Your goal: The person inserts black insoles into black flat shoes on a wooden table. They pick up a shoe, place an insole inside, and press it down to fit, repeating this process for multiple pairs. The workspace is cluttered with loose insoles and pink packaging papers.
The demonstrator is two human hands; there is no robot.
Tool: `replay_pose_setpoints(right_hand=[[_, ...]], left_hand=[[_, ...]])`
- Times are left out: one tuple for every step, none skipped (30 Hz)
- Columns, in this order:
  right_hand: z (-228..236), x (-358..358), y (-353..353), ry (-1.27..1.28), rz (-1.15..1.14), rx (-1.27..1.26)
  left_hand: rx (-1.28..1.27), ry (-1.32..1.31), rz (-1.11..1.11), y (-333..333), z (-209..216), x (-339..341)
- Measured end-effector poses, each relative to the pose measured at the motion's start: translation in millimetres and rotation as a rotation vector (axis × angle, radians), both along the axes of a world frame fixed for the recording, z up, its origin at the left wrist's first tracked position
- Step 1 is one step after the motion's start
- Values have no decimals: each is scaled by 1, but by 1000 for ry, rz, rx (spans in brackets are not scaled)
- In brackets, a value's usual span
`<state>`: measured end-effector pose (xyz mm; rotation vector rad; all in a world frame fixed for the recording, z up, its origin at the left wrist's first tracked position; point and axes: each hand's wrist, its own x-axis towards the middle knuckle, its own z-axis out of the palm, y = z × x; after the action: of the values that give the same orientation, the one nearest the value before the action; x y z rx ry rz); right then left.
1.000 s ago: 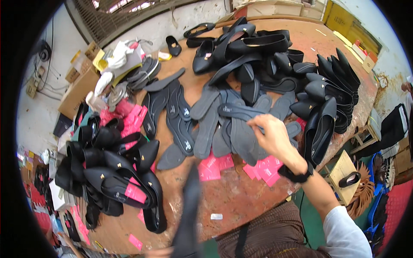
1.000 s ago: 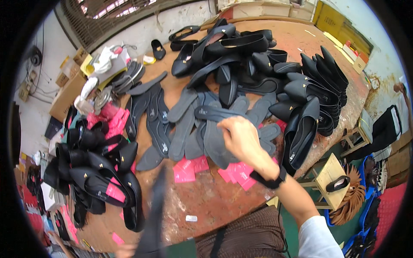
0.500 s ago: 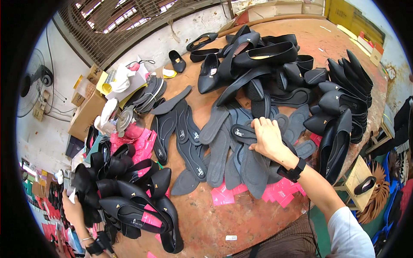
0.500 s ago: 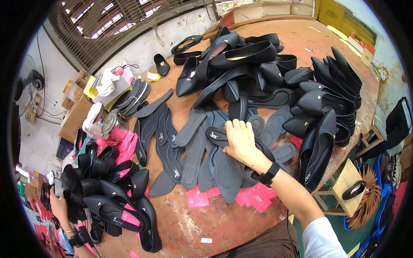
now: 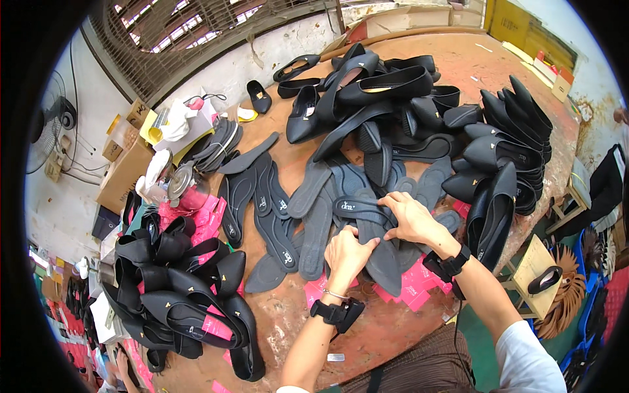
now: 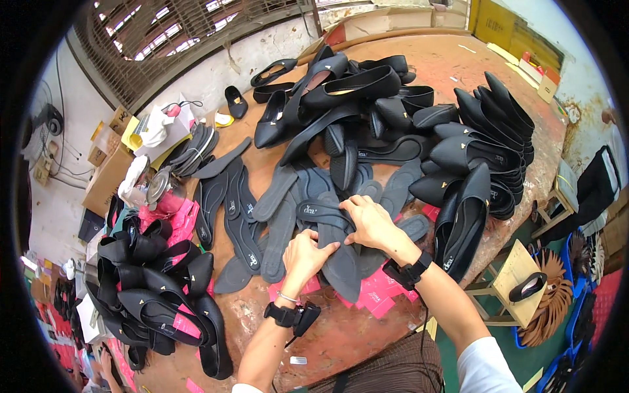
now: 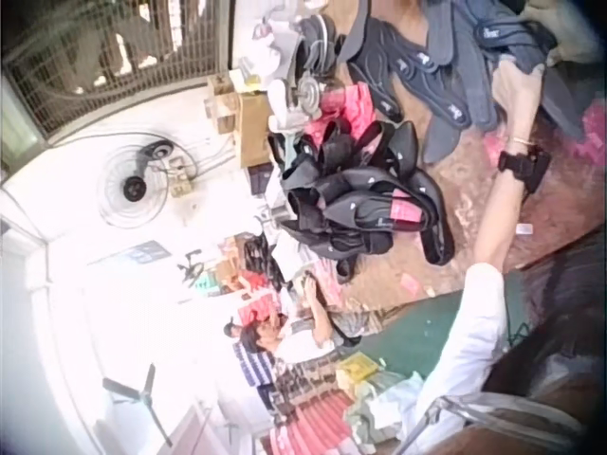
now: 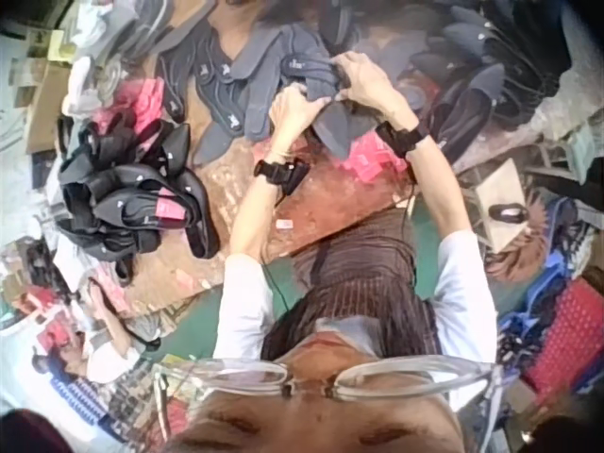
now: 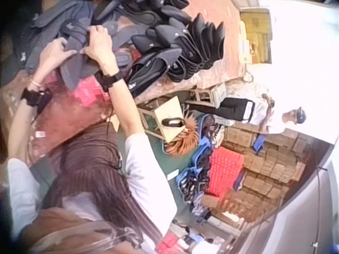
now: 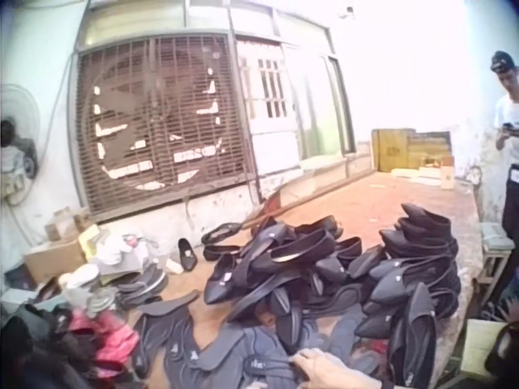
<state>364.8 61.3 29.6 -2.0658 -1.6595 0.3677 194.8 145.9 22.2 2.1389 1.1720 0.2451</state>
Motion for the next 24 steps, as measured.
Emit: replay_pose_setpoints(right_hand=[[2, 4, -3, 22, 15, -38], [7, 2, -3, 76, 62, 4], [17, 3, -5, 119, 98, 44], [28, 1, -7, 169, 139, 80], [40, -5, -8, 225, 148, 122], [51, -12, -11, 258, 165, 199], [61, -17, -14, 287, 178, 274], [72, -21, -19, 307, 186, 350], [87, -26, -25, 256, 174, 405], [98, -35, -28, 217, 172, 461], [102, -42, -29, 228, 178, 506], [109, -50, -32, 223, 167, 531], [111, -57, -32, 208, 139, 538], [114, -63, -32, 191, 110, 545], [116, -75, -31, 194, 25, 689], [113, -72, -30, 198, 1, 720], [106, -67, -28, 200, -25, 751], [102, -64, -24, 207, -48, 779], [99, -65, -19, 172, -137, 855], [99, -62, -22, 62, -163, 851], [102, -57, -27, -47, -187, 846], [104, -52, -29, -158, -212, 841], [106, -45, -26, -226, -234, 919], [108, -41, -27, -236, -239, 912]], left_hand=[[-60, -84, -4, 2, -1, 0], [-111, -155, 2, 4, 1, -6], [-173, -261, -16, 1, 16, -10], [-95, -387, -52, -1, 26, -16], [-15, -511, -87, -3, 35, -24], [62, -638, -128, -6, 46, -31], [-78, -665, -149, -11, 66, -38], [-219, -696, -178, -16, 88, -42], [-269, -693, -206, -20, 102, -45], [-233, -670, -228, -25, 115, -51], [-198, -647, -250, -31, 127, -57], [-159, -625, -279, -37, 139, -61], [-85, -581, -270, -46, 147, -63], [-12, -496, -273, -55, 162, -64], [34, -469, -260, -60, 166, -67], [80, -442, -249, -63, 168, -70], [78, -424, -231, -66, 169, -73], [74, -403, -207, -67, 170, -77], [71, -382, -184, -67, 170, -80], [70, -388, -190, -64, 168, -81], [72, -395, -194, -58, 165, -83], [73, -402, -200, -52, 162, -85], [25, -405, -206, -46, 159, -88], [-43, -411, -206, -42, 162, -87]])
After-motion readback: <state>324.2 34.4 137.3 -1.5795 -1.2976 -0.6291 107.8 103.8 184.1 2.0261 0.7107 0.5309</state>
